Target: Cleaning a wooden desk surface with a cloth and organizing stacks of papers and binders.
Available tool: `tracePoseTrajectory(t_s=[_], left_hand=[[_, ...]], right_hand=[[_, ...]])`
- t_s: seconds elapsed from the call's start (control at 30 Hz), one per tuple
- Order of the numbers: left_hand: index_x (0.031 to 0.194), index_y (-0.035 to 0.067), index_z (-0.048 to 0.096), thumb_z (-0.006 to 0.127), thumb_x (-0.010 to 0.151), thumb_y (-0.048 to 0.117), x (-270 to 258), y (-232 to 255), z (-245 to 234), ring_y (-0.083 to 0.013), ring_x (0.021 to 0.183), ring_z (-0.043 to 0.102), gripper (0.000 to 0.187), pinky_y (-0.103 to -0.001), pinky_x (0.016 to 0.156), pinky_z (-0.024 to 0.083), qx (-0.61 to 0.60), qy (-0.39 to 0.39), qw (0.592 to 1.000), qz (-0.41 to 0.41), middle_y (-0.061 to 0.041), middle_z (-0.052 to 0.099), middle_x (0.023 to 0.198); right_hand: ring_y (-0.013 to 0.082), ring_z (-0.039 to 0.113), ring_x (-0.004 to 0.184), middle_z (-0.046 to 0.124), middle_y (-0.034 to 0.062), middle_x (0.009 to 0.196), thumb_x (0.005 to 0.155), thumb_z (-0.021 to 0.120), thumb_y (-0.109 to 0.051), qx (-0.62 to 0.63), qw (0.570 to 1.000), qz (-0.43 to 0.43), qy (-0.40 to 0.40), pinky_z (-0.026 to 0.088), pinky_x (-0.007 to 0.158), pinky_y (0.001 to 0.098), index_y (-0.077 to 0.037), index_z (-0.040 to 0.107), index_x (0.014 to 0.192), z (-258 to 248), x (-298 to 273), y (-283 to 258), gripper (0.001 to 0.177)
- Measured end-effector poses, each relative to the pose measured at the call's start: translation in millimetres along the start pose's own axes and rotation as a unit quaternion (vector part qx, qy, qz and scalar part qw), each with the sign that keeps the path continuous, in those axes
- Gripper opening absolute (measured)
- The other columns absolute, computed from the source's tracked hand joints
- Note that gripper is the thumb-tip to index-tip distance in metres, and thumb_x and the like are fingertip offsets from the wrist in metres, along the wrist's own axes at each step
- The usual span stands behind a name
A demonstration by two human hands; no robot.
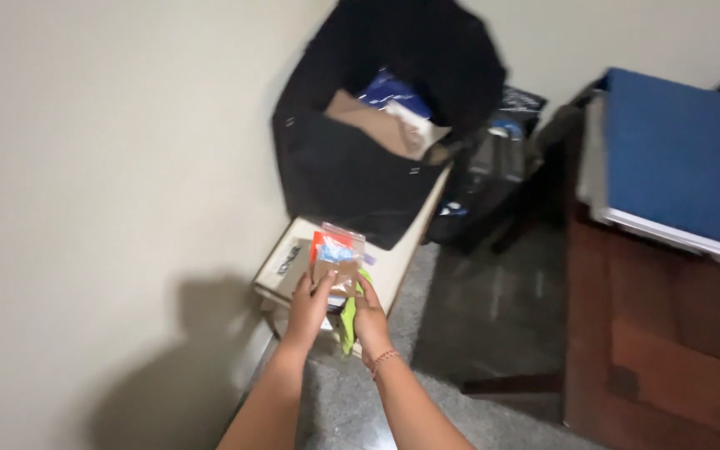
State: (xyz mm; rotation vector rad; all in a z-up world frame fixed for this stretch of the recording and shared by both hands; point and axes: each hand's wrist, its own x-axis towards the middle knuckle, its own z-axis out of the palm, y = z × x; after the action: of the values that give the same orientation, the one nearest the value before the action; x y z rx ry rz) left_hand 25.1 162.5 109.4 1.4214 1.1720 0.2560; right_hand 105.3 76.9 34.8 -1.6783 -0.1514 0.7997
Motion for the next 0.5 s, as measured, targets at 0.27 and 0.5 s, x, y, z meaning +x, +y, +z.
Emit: tracePoseTrajectory(t_s=[0.27, 0.5], left_hand=[[0.160, 0.012, 0.038, 0.058, 0.090, 0.077, -51.7, 32.5, 171.1, -0.0331, 0.152, 0.036, 0.098, -0.046, 0.125, 0.028, 0.027, -0.105, 0.990, 0.090, -0.022, 0.037, 0.164], [0.157, 0.001, 0.039, 0.055, 0.091, 0.077, -165.9, 61.7, 348.4, -0.0353, 0.155, 0.029, 0.102, -0.047, 0.128, 0.022, 0.030, -0.202, 0.975, 0.082, -0.024, 0.034, 0.165]], right_hand=[[0.0298, 0.052, 0.141, 0.056, 0.0218, 0.149, 0.102, 0.048, -0.016, 0.000, 0.991, -0.020, 0.132, 0.042, 0.116, 0.0428, -0.028, 0.059, 0.149, -180.1, -92.2, -81.2, 0.050], [0.0331, 0.039, 0.149, 0.046, 0.0199, 0.158, 0.102, 0.050, -0.017, -0.031, 0.971, -0.035, 0.233, 0.033, 0.123, 0.0450, -0.025, 0.059, 0.148, -397.8, -93.7, -37.8, 0.048]])
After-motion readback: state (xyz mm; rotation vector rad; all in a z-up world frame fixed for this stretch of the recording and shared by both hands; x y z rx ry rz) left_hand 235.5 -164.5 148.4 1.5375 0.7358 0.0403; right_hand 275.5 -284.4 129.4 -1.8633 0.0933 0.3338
